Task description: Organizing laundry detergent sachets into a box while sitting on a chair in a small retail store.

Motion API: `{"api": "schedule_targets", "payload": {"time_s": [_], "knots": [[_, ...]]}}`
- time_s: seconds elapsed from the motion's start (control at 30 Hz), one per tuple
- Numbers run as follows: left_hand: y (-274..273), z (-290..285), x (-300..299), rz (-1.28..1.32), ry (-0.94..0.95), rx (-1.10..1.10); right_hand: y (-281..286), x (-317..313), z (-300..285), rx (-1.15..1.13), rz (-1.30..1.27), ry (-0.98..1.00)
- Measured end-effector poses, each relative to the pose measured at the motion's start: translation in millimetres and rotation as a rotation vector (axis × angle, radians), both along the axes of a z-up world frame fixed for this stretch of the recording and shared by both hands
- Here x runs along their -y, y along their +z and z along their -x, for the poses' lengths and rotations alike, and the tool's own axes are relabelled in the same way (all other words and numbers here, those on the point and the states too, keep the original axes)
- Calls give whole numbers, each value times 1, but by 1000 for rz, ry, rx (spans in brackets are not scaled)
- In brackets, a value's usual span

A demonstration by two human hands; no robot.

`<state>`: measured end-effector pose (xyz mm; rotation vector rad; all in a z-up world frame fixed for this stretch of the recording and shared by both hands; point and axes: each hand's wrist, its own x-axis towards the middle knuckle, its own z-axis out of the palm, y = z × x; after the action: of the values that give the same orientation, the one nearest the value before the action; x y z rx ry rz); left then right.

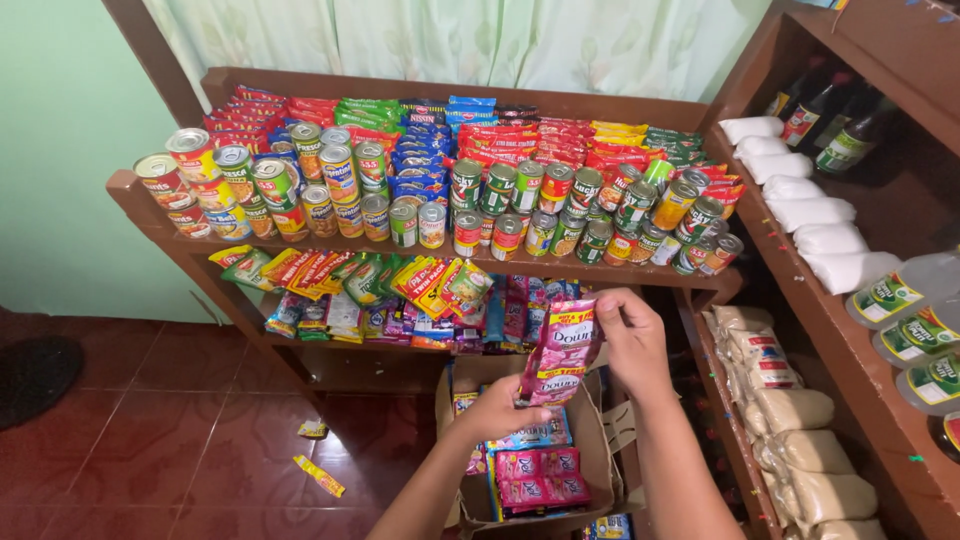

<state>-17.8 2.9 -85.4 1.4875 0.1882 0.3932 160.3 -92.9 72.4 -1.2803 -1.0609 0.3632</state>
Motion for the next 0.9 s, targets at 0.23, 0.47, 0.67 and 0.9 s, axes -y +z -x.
{"api": "schedule_targets", "payload": {"time_s": [0.23, 0.47, 0.67, 0.9], "knots": [[-14, -12, -5, -21, 185, -21, 19, -1, -4, -5, 13, 71], [13, -4, 1, -67, 290, 3, 19, -4, -14, 100, -19, -28], [17, -4, 2, -160, 298, -72, 19, -6, -22, 53, -47, -74], [10, -8, -3, -307, 450, -48, 12, 5, -22, 4, -67, 17]]}}
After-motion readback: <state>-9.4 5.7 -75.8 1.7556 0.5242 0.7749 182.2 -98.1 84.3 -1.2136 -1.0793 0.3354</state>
